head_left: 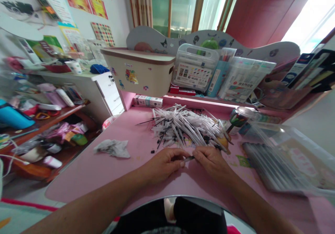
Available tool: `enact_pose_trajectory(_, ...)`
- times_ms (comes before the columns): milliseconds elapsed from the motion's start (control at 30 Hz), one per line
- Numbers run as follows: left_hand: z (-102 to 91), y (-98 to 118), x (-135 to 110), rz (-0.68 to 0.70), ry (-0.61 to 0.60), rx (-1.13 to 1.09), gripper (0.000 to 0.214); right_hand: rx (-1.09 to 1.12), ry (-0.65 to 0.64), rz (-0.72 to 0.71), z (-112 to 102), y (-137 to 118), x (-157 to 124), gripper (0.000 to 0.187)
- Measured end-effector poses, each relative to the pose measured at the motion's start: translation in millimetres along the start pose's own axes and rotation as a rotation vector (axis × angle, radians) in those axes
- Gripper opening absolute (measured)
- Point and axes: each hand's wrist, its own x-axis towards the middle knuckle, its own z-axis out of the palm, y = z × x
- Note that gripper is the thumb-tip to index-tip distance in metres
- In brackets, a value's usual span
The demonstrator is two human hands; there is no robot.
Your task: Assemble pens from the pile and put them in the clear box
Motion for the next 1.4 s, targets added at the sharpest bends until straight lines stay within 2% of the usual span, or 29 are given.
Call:
enact_pose_trajectory(167,0.4,4.2,-0.3,-0.050,0.005,-0.031,0.030,0.176,-0.037,0.026,-2.7,1.1,-3.8,0.018)
enact_pose_trajectory(300,1.0,5.0,-0.7,-0.060,0.008,-0.070,0.027,0.042,-0.009,-0.085,-1.6,-0.8,-2.0,0.006)
enact_pose_trajectory(367,0.6,3.2,-0.5,-0.057,-0.013,-0.074,0.027,-0.031,0.009,-0.125,-0.5,-2.3,0.1,0.017)
enact_pose_trajectory(467,-0.2,1.2,-0.1,-0.065,-0.035,-0.044,0.029,-0.065,-0.008,-0.104,0.1,-4.1,0.2,0.029)
enact_pose_trajectory(600,-0.8,1.6,-0.1,-0.058,-0.004,-0.066,0.027,0.031,-0.007,0.000,-0.4,-4.9,-3.6,0.008)
enact_pose_trajectory(700,-0.9,2.2,0.1,-0.056,-0.019,-0.040,0.025,-0.010,-0.009,-0.053,-0.2,-3.8,-2.3,0.006)
enact_pose_trajectory(833,-0.7,1.7,0.7,-0.073,-0.022,-0.028,0.027,-0.097,-0.011,-0.134,0.5,-2.2,0.5,0.026)
enact_pose_trajectory(967,-0.5,0.8,0.7,-0.069,-0.017,-0.043,0.030,-0.025,0.016,-0.063,1.2,-0.9,-2.9,0.007)
enact_pose_trajectory(1100,-0.5,1.5,0.1,-0.037,-0.014,-0.008,0.026,-0.073,0.003,-0.112,1.8,0.5,-2.1,0.008)
enact_pose_trajectory(1233,-1.8,2.6,0.4,-0.035,-0.032,0.068,0.029,-0.126,-0.001,-0.126,1.9,-1.5,0.1,0.023)
enact_pose_trajectory(1333,-3.4,2.1,0.7,-0.028,-0.029,0.080,0.029,-0.098,0.004,-0.086,1.6,-4.5,-2.4,0.009)
enact_pose_trajectory(1400,-4.3,1.7,0.7,-0.019,-0.033,0.096,0.026,-0.095,0.019,-0.077,1.8,-5.4,-4.1,0.008)
